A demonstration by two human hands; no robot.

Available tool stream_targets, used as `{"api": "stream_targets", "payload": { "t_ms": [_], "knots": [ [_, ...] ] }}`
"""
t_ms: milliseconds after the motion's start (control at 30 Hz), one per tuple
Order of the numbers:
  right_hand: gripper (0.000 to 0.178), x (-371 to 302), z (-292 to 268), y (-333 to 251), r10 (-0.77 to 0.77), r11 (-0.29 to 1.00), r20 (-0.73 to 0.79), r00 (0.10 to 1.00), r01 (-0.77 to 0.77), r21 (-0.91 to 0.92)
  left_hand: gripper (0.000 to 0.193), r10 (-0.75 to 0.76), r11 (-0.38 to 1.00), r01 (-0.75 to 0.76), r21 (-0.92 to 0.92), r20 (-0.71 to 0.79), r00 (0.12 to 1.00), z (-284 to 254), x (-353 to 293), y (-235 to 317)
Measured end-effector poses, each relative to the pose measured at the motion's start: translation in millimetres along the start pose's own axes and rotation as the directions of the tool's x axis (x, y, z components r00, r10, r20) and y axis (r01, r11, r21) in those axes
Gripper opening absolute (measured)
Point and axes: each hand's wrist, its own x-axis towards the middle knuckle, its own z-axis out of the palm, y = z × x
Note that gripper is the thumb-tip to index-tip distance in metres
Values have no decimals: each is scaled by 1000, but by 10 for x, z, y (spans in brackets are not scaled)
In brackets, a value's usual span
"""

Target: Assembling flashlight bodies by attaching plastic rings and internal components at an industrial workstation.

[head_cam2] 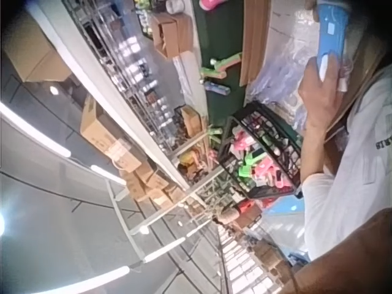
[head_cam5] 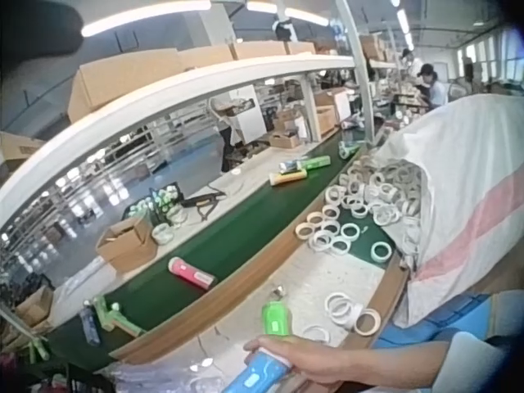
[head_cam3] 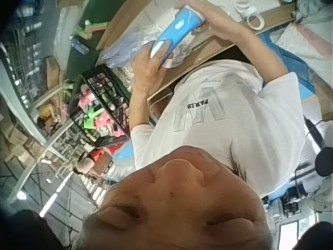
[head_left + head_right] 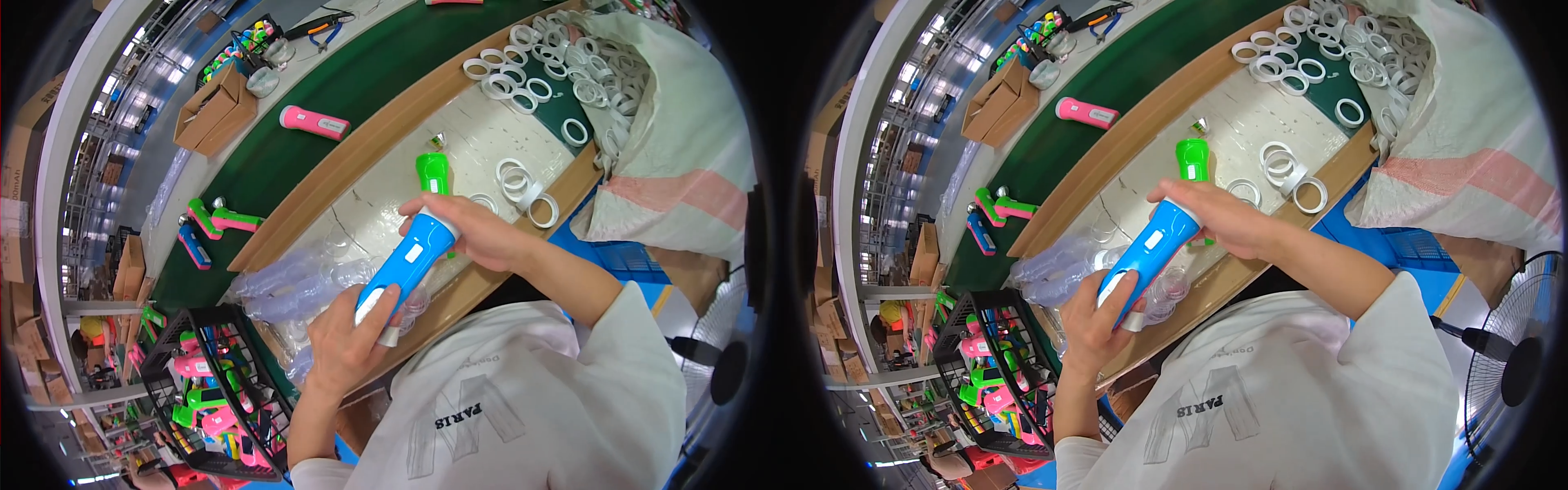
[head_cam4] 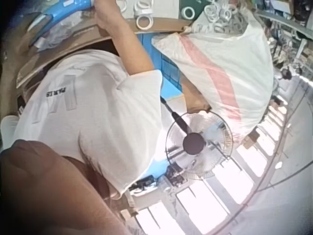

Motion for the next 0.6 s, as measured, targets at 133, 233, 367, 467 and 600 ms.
{"api": "stream_targets", "payload": {
  "t_ms": [133, 233, 367, 467, 600],
  "knots": [
    [48, -187, 52, -74, -665, 513, 316, 677, 721, -466, 50, -372, 510, 419, -751, 246, 895, 29, -175, -9],
    [44, -35, -49, -62, -310, 902, 85, 947, 321, -290, 50, -138, 944, 145, -296, 44, 989, 137, 93, 7],
    [44, 209, -246, 3, -38, 999, 7, 999, 38, -2, 51, 64, 998, -63, 20, -34, 997, 258, 160, 12],
    [41, -148, -63, -181, -527, 680, 218, 821, 562, -471, 52, -384, 666, 386, -639, 149, 911, 102, 37, 56],
    [35, -275, -94, -125, -609, 554, 241, 755, 623, -552, 51, -197, 827, 247, -506, 151, 969, 58, 136, 92]
  ]
}}
